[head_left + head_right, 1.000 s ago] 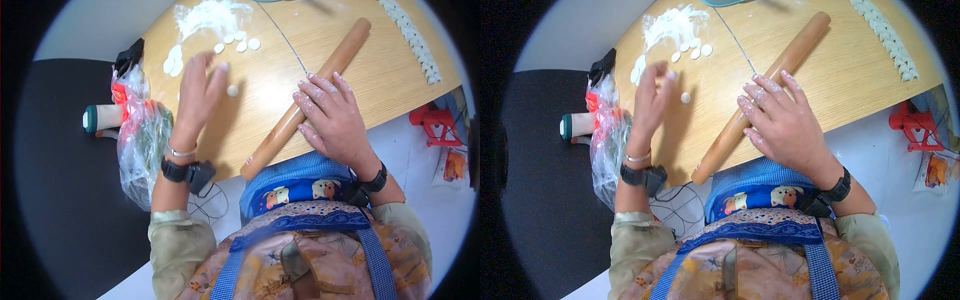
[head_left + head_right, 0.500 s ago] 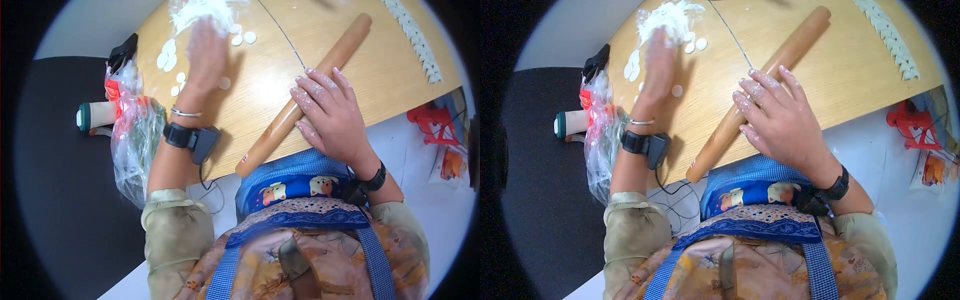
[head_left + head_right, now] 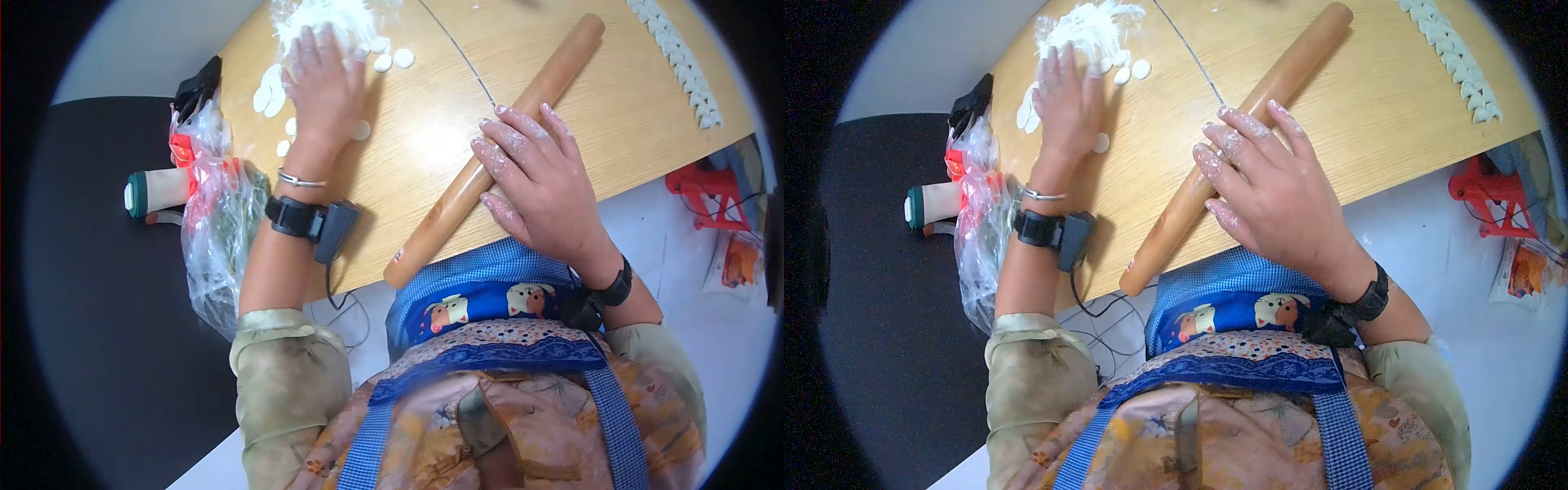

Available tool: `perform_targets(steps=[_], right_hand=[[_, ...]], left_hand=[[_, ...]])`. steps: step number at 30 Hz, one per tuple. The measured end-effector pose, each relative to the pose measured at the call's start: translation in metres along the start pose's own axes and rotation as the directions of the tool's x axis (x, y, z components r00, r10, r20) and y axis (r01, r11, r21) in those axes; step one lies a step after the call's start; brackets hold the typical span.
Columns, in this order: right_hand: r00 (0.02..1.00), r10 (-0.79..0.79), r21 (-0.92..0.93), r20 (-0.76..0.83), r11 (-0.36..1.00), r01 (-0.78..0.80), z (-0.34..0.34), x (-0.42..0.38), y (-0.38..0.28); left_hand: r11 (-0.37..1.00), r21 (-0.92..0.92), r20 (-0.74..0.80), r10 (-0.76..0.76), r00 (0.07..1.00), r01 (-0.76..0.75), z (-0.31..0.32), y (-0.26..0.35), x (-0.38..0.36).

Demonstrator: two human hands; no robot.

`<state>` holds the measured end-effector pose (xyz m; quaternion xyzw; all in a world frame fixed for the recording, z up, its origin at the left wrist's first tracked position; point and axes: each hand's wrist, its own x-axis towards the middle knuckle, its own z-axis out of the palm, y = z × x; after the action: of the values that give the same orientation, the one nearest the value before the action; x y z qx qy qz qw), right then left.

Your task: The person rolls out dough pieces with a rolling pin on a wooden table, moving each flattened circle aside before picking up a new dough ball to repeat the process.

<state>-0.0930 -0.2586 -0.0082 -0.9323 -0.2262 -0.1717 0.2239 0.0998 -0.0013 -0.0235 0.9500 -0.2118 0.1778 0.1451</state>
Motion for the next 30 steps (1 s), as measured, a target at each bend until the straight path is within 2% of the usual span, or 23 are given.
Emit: perform_targets(steps=[2, 4, 6, 7, 9, 10, 12, 13, 15, 16, 19, 20, 21, 22, 24, 25, 26, 28, 30], right_hand=[[1.0, 0.006, -0.007, 0.006, 1.0, -0.006, 0.0, 0.001, 0.0], [1.0, 0.008, -0.003, -0.001, 1.0, -0.008, 0.001, 0.0, 0.0], [1.0, -0.007, -0.012, -0.013, 1.0, 0.006, -0.001, 0.001, 0.001], [1.0, -0.006, -0.009, -0.011, 1.0, 0.006, 0.0, 0.0, 0.002], [1.0, 0.013, -0.002, -0.01, 1.0, -0.013, 0.001, -0.001, 0.0], [1.0, 0.013, -0.002, -0.008, 1.0, -0.013, 0.001, -0.001, -0.001], [1.0, -0.001, -0.004, -0.001, 1.0, 0.001, -0.001, 0.001, 0.0], [1.0, 0.001, -0.002, 0.002, 1.0, -0.001, -0.001, 0.001, 0.0], [1.0, 0.013, 0.002, 0.001, 1.0, -0.013, 0.0, 0.001, 0.0], [1.0, 0.011, -0.003, -0.003, 1.0, -0.011, 0.0, 0.0, -0.001], [1.0, -0.005, -0.012, 0.0, 1.0, 0.005, -0.003, 0.001, 0.002], [1.0, 0.006, -0.002, 0.008, 1.0, -0.006, -0.002, 0.0, 0.001], [1.0, 0.017, -0.006, -0.007, 1.0, -0.017, -0.002, 0.0, 0.0], [1.0, 0.011, -0.002, 0.001, 1.0, -0.011, -0.002, 0.0, 0.001], [1.0, 0.001, 0.001, 0.001, 1.0, -0.001, -0.003, 0.001, 0.002], [1.0, 0.001, -0.007, 0.011, 1.0, -0.001, -0.004, 0.001, 0.001], [1.0, 0.001, -0.013, 0.023, 1.0, -0.001, -0.004, 0.001, 0.001], [1.0, 0.001, -0.007, 0.017, 1.0, -0.001, -0.005, 0.001, 0.001], [1.0, 0.003, -0.003, 0.013, 1.0, -0.003, -0.005, -0.001, 0.001]], left_hand=[[0.983, 0.158, 0.06, 0.091, 0.994, -0.099, 0.007, 0.011, -0.012], [0.972, 0.209, 0.02, 0.106, 0.994, -0.108, 0.009, 0.01, -0.011], [0.986, 0.16, 0.131, 0.026, 0.991, -0.047, 0.006, 0.006, -0.005], [0.986, 0.16, 0.12, 0.031, 0.992, -0.05, 0.006, -0.004, 0.004], [0.999, -0.047, 0.055, -0.008, 0.998, 0.011, 0.0, -0.017, 0.016], [0.999, -0.048, 0.063, -0.008, 0.998, 0.011, -0.001, -0.013, 0.014], [0.994, 0.107, 0.034, -0.002, 0.999, -0.001, 0.003, -0.005, 0.009], [0.994, 0.107, 0.03, -0.006, 1.0, 0.003, 0.007, -0.001, 0.006], [0.954, 0.282, -0.016, 0.112, 0.994, -0.103, 0.013, 0.007, 0.0], [0.954, 0.28, -0.014, 0.115, 0.993, -0.107, 0.012, 0.007, 0.001], [0.966, 0.241, 0.035, 0.092, 0.995, -0.098, 0.002, 0.001, 0.012], [0.999, -0.019, -0.006, 0.042, 0.999, -0.042, -0.005, -0.003, 0.012], [0.96, -0.28, -0.029, -0.013, 1.0, 0.005, -0.01, -0.004, 0.011], [0.961, -0.278, -0.032, 0.001, 1.0, -0.01, -0.009, -0.001, 0.004], [0.995, -0.095, 0.114, 0.028, 0.993, -0.018, -0.003, 0.013, -0.02], [0.999, 0.002, 0.253, 0.05, 0.966, -0.052, -0.011, 0.023, -0.032], [0.999, 0.006, 0.253, 0.05, 0.966, -0.053, -0.013, 0.025, -0.03], [0.991, 0.129, 0.222, -0.001, 0.975, -0.028, -0.01, 0.024, -0.028], [0.995, 0.102, 0.206, -0.035, 0.978, 0.015, -0.006, 0.02, -0.019]])
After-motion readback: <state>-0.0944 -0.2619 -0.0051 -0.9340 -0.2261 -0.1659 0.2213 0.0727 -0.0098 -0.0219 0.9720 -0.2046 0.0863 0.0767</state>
